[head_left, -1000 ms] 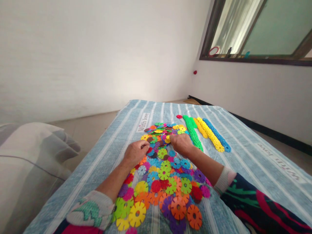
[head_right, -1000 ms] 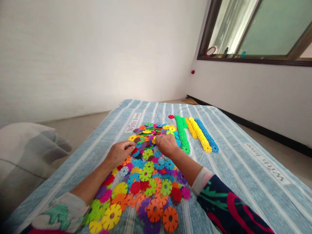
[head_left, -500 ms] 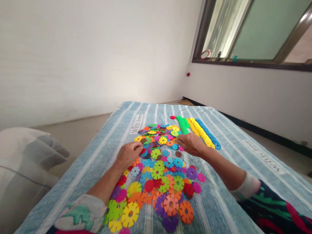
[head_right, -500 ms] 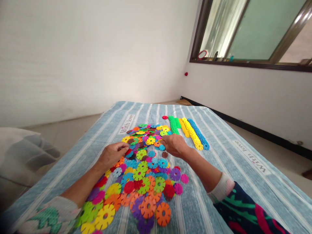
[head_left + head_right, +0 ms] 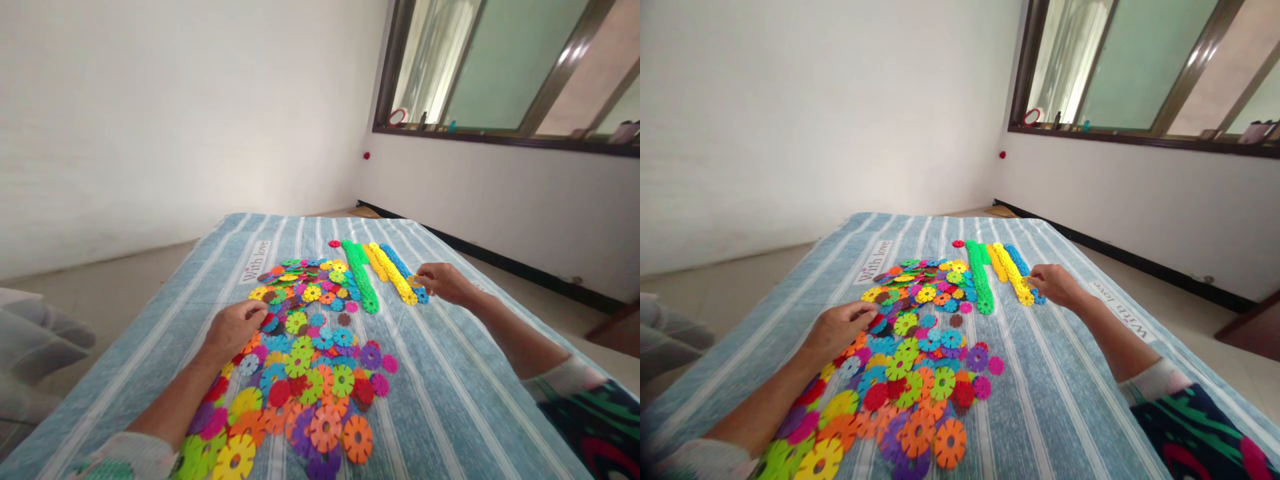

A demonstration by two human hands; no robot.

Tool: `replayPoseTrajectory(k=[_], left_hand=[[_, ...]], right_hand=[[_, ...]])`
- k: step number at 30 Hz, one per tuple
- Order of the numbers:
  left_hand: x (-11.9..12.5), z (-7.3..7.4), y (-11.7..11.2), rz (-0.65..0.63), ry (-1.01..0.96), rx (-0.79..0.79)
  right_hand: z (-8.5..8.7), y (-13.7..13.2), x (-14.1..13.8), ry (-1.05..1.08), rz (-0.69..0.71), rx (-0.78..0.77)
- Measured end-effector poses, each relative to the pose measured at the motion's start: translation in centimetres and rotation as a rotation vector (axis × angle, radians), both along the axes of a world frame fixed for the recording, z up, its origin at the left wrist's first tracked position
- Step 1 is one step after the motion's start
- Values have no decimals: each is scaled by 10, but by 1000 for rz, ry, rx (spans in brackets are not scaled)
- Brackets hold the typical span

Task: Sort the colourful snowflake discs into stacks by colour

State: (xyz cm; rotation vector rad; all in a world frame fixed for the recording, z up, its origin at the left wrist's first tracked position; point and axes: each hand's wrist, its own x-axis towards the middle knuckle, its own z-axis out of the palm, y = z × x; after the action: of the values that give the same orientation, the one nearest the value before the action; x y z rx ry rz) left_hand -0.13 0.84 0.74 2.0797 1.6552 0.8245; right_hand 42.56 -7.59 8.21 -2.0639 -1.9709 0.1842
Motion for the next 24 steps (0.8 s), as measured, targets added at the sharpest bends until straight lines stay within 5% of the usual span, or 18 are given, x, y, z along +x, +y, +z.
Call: replayPoseTrajectory(k=[6, 24], left_hand=[[-2, -1, 1, 2, 19, -13], [1, 1, -1, -4, 5, -19]], right_hand=[[-9, -2, 20, -4, -23, -73], [-34, 26, 14, -214, 30, -248]])
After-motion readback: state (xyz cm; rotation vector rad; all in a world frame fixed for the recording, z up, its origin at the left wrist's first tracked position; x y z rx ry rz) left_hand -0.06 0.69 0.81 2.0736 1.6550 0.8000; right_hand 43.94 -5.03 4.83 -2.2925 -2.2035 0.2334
